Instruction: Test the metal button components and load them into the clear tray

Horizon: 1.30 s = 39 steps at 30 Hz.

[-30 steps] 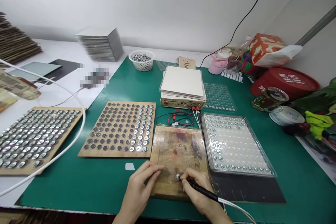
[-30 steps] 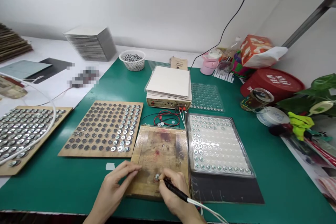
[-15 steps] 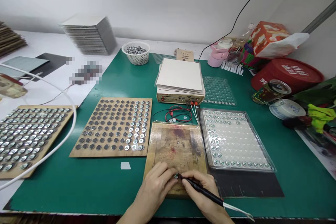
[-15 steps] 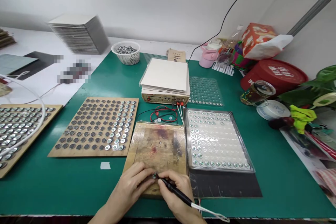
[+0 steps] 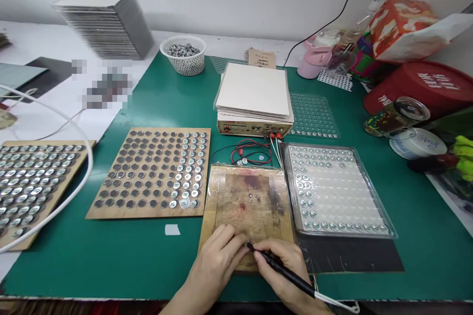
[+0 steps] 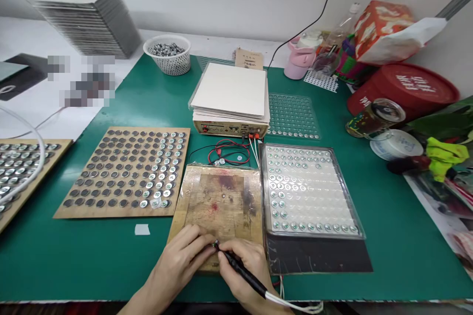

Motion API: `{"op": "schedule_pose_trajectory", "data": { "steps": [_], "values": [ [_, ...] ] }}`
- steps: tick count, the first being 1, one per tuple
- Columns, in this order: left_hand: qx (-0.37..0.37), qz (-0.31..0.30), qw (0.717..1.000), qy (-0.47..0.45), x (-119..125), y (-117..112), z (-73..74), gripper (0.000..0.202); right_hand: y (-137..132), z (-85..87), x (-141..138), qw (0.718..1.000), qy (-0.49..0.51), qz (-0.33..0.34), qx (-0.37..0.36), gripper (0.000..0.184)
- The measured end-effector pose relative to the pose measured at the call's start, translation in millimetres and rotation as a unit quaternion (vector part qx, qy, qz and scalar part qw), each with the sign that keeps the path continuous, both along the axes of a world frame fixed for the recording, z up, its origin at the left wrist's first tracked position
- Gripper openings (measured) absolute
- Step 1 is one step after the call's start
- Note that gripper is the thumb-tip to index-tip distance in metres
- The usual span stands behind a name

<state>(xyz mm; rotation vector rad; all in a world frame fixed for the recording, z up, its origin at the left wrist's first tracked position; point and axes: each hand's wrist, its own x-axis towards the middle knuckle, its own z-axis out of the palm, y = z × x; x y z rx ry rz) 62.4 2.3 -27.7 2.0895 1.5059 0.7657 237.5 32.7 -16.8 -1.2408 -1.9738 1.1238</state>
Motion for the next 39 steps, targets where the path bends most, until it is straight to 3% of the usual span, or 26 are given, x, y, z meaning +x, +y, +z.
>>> {"op": "schedule_pose_trajectory", "data": {
  "steps": [7,18,24,27,34,36,39],
  "values": [
    [0.006,0.003,1.0,-0.006,-0.4,-0.6,-2.1,0.017,-2.6,-1.6,1.1,1.0,-0.013,0.004,0.002,0.013],
    [0.019,0.004,1.0,0.0,1.5,2.2,-2.2,0.02,18.8,5.0,2.6,0.99,-0.055,0.07,-0.109,0.015],
    [0.003,-0.009,1.0,0.01,-2.4,3.0,-0.3,0.022,13.9,3.3,4.3,0.997,-0.026,0.046,-0.062,0.017],
    [0.021,-0.025,0.999,0.032,-14.2,28.2,6.2,0.022,11.5,2.1,8.2,0.999,0.015,0.009,-0.048,0.019],
    [0.082,0.024,0.994,0.071,-34.0,150.0,13.4,0.012,7.6,2.4,9.0,0.999,0.022,-0.022,-0.02,0.02],
    [0.085,0.035,0.993,0.07,-36.2,163.9,14.5,0.012,6.1,1.1,8.9,0.999,0.019,-0.026,-0.022,0.02],
    [0.08,0.038,0.994,0.067,-40.4,145.8,19.3,0.015,6.0,-1.3,9.7,0.999,0.032,-0.028,-0.029,0.02]
  ]
}}
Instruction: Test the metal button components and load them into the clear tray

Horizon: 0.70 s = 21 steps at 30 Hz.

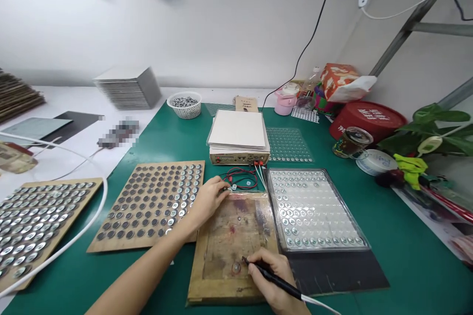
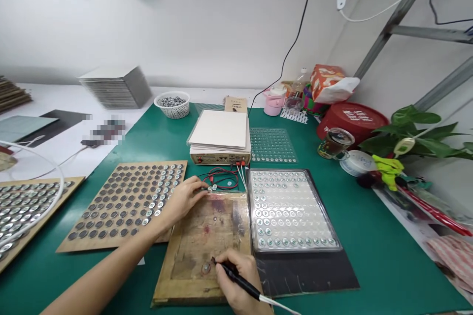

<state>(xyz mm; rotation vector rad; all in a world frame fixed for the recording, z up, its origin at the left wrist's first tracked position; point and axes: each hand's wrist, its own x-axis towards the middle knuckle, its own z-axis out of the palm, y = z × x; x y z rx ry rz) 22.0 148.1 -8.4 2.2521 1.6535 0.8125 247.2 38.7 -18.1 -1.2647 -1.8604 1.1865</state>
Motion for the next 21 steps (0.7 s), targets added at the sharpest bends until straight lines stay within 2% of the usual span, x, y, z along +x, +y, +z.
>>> {"op": "schedule_pose_trajectory", "data": {
  "steps": [2,6,9,12,17,21],
  "values": [
    [-0.016,-0.005,1.0,-0.011,-0.7,-32.2,3.5,0.016,0.9,-0.7,0.4,1.0,0.019,-0.007,-0.013,0.019],
    [-0.101,-0.017,0.993,-0.065,13.1,-103.8,2.2,0.008,1.2,2.8,0.0,0.997,0.048,-0.032,-0.049,0.021],
    [-0.088,-0.029,0.994,-0.054,29.1,-134.5,-7.5,0.008,-1.1,9.4,-1.6,0.999,0.023,-0.032,-0.009,0.019],
    [-0.049,-0.015,0.998,-0.036,36.7,-142.5,-16.7,0.009,-3.1,12.8,-4.5,1.0,-0.012,0.007,0.013,0.018],
    [-0.063,-0.016,0.997,-0.049,35.3,-139.9,-20.6,0.012,-1.7,5.7,-9.3,0.999,-0.033,0.018,-0.026,0.02],
    [-0.07,-0.019,0.996,-0.049,35.6,-140.7,-20.5,0.01,-0.9,2.8,-9.7,0.999,-0.036,0.024,-0.013,0.018]
  ]
}}
